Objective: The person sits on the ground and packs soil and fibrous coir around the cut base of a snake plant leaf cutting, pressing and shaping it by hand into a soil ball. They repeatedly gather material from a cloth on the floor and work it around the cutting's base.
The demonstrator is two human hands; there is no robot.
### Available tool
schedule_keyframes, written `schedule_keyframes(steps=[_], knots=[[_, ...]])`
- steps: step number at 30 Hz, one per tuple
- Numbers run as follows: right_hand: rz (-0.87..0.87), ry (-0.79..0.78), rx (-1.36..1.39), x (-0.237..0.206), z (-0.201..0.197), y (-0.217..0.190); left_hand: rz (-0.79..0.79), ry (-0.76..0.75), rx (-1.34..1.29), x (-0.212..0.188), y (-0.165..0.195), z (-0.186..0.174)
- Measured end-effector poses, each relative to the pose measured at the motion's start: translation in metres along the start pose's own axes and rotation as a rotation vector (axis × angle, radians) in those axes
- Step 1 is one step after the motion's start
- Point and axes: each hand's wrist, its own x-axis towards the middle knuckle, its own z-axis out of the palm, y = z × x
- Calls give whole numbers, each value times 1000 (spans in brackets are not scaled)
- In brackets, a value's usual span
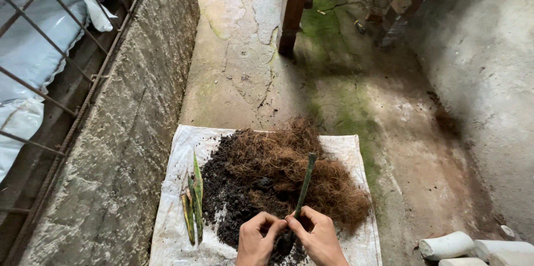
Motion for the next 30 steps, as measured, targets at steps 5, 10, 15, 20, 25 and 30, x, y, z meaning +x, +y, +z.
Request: schedule_keyframes(steps=[5, 10, 15, 20, 25, 30], knots=[[-63, 26, -31, -1, 0, 0, -77, 30, -67, -4, 20, -3], [-133, 39, 27, -1, 1, 4, -239, -4, -146, -8, 14, -3], [-50, 23, -4, 0, 0, 4, -147, -19, -132, -5, -15, 0], [-76, 24, 9, -1, 0, 4, -80, -29, -51, -5, -12, 0], [-109, 28, 20, -1, 1, 6, -81, -19, -82, -9, 20, -5], [-190, 57, 21, -1, 3, 8, -156, 29, -101, -12, 30, -7]])
